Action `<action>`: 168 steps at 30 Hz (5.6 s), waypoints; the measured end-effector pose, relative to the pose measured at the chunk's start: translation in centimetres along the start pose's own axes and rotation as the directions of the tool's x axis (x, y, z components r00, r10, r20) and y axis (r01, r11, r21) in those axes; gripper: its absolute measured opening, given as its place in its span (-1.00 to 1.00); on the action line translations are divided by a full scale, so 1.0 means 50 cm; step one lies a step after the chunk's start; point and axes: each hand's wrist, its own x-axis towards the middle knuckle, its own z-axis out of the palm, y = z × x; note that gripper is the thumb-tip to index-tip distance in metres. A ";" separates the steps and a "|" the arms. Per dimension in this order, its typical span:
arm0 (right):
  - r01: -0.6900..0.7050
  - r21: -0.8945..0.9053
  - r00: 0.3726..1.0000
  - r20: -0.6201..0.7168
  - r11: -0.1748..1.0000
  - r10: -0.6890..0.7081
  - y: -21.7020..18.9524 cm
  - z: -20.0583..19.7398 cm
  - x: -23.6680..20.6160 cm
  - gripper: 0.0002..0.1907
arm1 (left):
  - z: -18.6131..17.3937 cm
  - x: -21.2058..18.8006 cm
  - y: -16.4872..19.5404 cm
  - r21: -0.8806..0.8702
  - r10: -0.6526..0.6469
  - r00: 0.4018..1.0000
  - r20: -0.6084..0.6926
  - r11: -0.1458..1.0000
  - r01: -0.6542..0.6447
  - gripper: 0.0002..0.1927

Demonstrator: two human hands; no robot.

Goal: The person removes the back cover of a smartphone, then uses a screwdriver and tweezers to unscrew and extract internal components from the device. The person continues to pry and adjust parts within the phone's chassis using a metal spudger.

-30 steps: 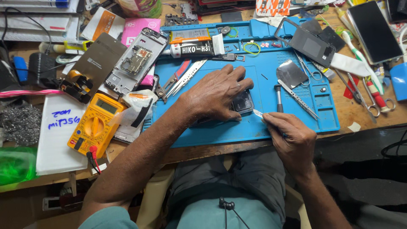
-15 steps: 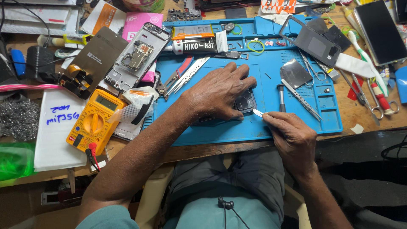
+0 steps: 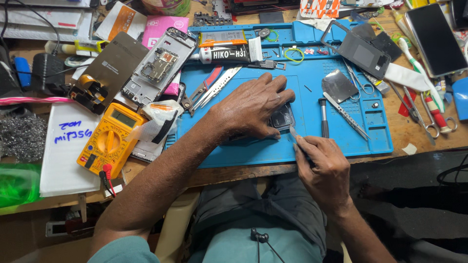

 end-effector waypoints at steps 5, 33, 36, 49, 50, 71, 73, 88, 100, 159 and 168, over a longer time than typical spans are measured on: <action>-0.007 -0.006 0.999 -0.036 1.000 0.007 0.003 0.003 -0.003 -0.79 | 0.002 0.002 0.000 0.009 0.010 1.000 -0.012 1.000 -0.010 -0.10; -0.145 0.070 0.986 0.090 0.987 0.139 -0.001 -0.022 0.025 -0.82 | 0.004 -0.002 -0.004 0.038 0.039 0.999 -0.024 0.999 -0.038 -0.12; -0.181 0.112 0.983 0.054 0.977 0.175 -0.005 -0.017 0.019 -0.82 | 0.004 0.001 -0.005 -0.028 0.028 0.999 -0.034 0.999 -0.029 -0.15; -0.033 0.020 0.990 0.140 0.999 0.030 0.001 -0.026 0.027 -0.77 | -0.012 0.003 0.017 -0.113 0.134 0.988 -0.080 0.983 -0.142 -0.86; -0.038 0.045 0.989 0.142 0.998 0.032 0.002 -0.025 0.028 -0.78 | -0.013 0.004 0.017 -0.121 0.131 0.988 -0.080 0.983 -0.140 -0.87; -0.036 0.007 0.984 0.173 0.999 0.034 0.010 -0.019 0.027 -0.70 | 0.005 0.057 0.030 0.194 0.402 0.914 0.050 0.894 -0.403 -0.83; -0.038 0.011 0.980 0.196 0.999 0.035 0.014 -0.019 0.027 -0.72 | 0.010 0.065 0.026 0.251 0.454 0.888 0.068 0.854 -0.456 -0.84; 0.020 0.053 0.997 0.078 0.998 -0.024 0.019 -0.003 0.015 -0.81 | 0.032 0.051 -0.018 0.513 0.637 0.763 0.113 0.620 -0.593 -0.82; 0.012 0.107 0.999 -0.049 0.994 -0.006 0.022 0.010 0.010 -0.77 | 0.014 0.030 -0.030 0.026 0.373 0.925 -0.067 0.928 -0.372 -0.89; 0.082 0.122 0.997 0.000 0.989 -0.083 0.084 -0.025 0.090 -0.74 | 0.018 -0.108 0.010 -0.022 -0.090 0.969 -0.231 0.996 0.087 -0.15; 0.147 0.061 0.981 0.121 0.987 -0.153 0.099 -0.020 0.103 -0.65 | 0.032 -0.113 0.008 -0.004 -0.081 0.960 -0.268 0.997 0.082 -0.15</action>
